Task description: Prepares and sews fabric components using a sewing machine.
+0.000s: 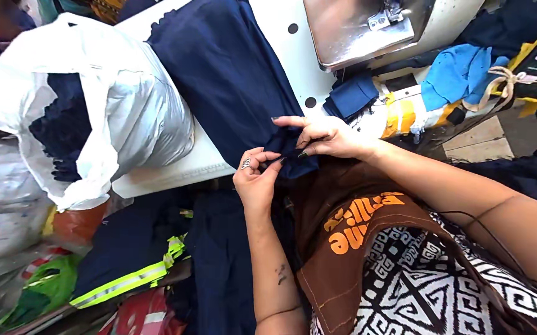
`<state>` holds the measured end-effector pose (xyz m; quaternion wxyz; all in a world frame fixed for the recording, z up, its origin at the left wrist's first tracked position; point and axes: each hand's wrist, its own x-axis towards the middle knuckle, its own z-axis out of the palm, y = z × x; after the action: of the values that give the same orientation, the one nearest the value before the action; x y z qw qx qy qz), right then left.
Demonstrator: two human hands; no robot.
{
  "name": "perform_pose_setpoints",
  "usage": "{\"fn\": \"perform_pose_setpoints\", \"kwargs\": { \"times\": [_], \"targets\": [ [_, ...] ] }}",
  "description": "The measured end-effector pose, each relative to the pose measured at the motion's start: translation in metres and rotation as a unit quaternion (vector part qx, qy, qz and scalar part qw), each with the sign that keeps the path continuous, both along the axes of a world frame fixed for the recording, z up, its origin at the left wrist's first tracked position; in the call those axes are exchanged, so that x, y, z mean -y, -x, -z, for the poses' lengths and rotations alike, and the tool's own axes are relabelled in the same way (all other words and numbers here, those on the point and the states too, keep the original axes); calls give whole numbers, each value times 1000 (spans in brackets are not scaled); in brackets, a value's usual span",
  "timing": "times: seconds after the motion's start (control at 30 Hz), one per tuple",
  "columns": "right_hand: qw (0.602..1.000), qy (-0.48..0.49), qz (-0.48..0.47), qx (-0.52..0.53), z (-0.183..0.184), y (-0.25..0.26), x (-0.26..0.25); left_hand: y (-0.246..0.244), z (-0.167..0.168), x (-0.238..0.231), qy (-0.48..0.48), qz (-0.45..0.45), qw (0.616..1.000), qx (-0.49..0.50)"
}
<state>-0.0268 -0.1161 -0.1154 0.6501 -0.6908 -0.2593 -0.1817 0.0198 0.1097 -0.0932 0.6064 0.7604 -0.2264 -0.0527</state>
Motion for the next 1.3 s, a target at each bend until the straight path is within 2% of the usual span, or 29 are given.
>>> {"fn": "perform_pose_setpoints", "kwargs": {
  "times": [0.1, 0.2, 0.33, 0.43, 0.57, 0.83, 1.1, 1.2, 1.3],
  "targets": [
    [990, 60, 128, -17, -5, 2, -6, -14, -11, 6, -12, 13, 999, 36],
    [954, 132, 267, -20, -9, 10, -21, -21, -23, 15, -58, 29, 992, 106],
    [918, 187, 349, 18, -3, 14, -33, -18, -33, 26, -101, 33, 976, 188],
    [905, 196, 374, 46, -3, 10, -28, -16, -32, 27, -88, 17, 965, 244],
    [894, 204, 382, 111, -15, 10, -20, -17, -24, 23, -23, -28, 952, 305],
    [863, 232, 387, 228, -54, 22, -10, -2, -34, 23, 85, -68, 929, 354],
    [873, 224, 392, 185, -68, 37, -16, 12, -32, 29, 129, -103, 938, 303],
    [877, 229, 385, 175, -71, 39, -16, 16, -32, 30, 91, -97, 949, 285],
    [878, 238, 383, 160, -74, 42, -15, 17, -33, 33, 54, -97, 938, 328]
  ]
}}
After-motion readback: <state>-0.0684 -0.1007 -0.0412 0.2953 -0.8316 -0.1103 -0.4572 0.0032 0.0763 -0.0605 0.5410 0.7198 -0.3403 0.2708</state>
